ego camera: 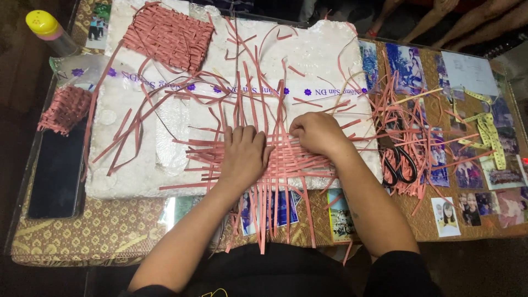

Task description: Weaving thin pink plastic strips together on a white foam base to create a patterned mat.

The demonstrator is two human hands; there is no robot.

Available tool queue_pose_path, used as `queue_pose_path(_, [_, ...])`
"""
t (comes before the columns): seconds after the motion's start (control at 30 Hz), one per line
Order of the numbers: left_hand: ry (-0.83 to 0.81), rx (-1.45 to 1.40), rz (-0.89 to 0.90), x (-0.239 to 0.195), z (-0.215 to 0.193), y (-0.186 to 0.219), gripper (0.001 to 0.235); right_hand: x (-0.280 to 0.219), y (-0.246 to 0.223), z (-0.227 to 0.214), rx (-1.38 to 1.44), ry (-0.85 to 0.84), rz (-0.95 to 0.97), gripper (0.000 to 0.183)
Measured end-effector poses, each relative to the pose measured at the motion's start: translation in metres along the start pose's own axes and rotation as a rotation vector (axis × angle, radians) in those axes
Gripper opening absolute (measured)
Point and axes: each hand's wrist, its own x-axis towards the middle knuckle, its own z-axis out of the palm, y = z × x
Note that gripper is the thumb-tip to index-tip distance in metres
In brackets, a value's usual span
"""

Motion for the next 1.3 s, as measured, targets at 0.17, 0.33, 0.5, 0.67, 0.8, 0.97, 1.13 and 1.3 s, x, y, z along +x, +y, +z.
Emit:
queue_pose_path(0.17, [0.085, 0.009, 0.034, -0.001, -0.002, 0.001, 0.037, 0.006, 0.007, 0.016, -0.005, -0.014, 0.01, 0.015])
queue_pose_path(0.33, [0.132, 0.006, 0.071, 0.0, 0.008, -0.004, 0.033, 0.002, 0.007, 0.018, -0.022, -0.028, 0.002, 0.016])
queue_pose_path(0.5, [0.142, 0.008, 0.09, 0.0, 0.004, -0.004, 0.031, -0.002, 0.0, 0.013, -0.022, -0.064, 0.031, 0.014])
queue_pose_path(0.67, [0.155, 0.011, 0.098, 0.0, 0.003, -0.005, 0.031, 0.0, -0.001, 0.018, -0.055, -0.052, 0.026, 0.013])
queue_pose_path(0.8, [0.137, 0.04, 0.081, 0.001, 0.002, -0.001, 0.03, 0.002, 0.007, 0.025, 0.029, -0.015, -0.023, 0.015])
queue_pose_path(0.97, [0.156, 0.073, 0.107, -0.001, -0.004, 0.004, 0.032, 0.001, 0.013, 0.027, 0.065, -0.001, -0.024, 0.014])
queue_pose_path(1.13, [0.16, 0.094, 0.09, -0.002, 0.001, 0.002, 0.033, -0.001, 0.017, 0.031, 0.082, 0.024, -0.06, 0.015])
queue_pose_path(1.3, [0.165, 0.094, 0.075, -0.003, 0.0, 0.004, 0.03, -0.003, 0.023, 0.038, 0.126, 0.096, -0.11, 0.015])
